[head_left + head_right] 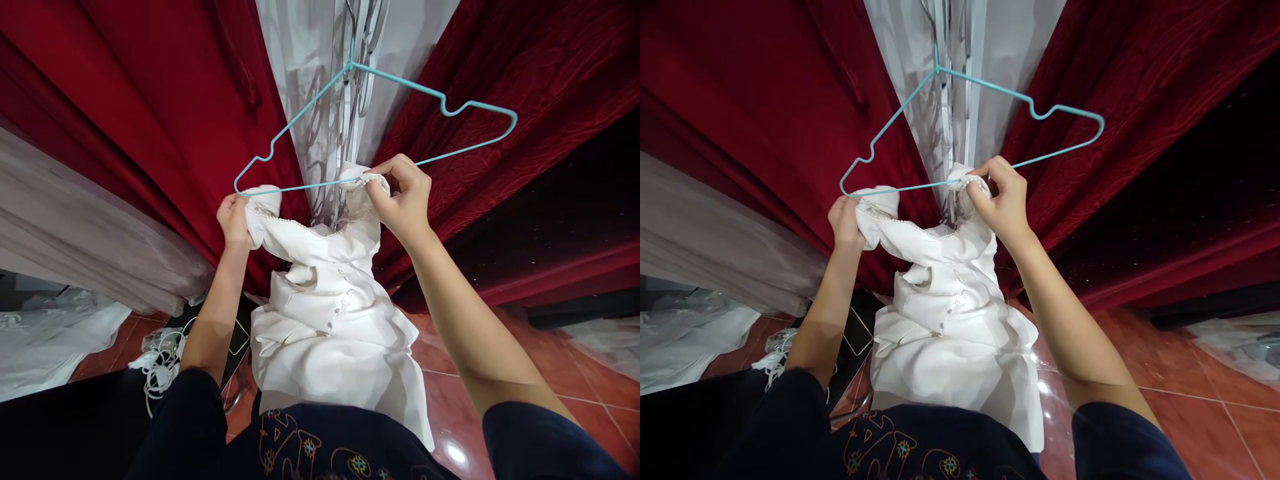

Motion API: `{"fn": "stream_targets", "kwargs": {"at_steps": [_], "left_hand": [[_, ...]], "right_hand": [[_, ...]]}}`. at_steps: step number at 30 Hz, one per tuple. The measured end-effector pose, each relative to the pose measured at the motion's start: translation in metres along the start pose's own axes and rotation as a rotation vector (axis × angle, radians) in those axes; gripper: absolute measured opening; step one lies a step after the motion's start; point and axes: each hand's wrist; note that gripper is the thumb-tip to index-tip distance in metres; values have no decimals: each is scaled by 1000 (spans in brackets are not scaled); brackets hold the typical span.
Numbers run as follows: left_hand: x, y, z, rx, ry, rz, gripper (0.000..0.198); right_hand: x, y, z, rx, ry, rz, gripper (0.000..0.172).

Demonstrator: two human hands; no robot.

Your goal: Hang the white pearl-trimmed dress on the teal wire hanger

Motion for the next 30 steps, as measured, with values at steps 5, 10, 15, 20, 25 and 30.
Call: {"fn": "stream_targets", "kwargs": {"at_steps": [5,10,15,20,25,30], "left_hand": [[2,34,-27,429,52,-196,33],[3,59,-29,618,-68,-571,41],[2,75,-14,667,-35,-555,33],[26,81,-14,702,-139,-505,36],[46,71,-17,745,-343,-583,47],[31,70,-1,797,-415,-653,52]], "right_hand": [[3,-2,1,8,-4,15,15],[7,-2,4,-6,18,20,14],[9,-8,5,-8,22,32,13],[15,-14,5,-18,25,-30,12],[15,-11,8,-41,69,-11,9],[9,0,9,-2,31,35,12]]}}
Point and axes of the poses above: each hand's wrist, its own z-axis away from the middle knuckle, its own x-axis out of the palm, y = z × x, and after that the axes turned 4 degrees about -x, right-handed
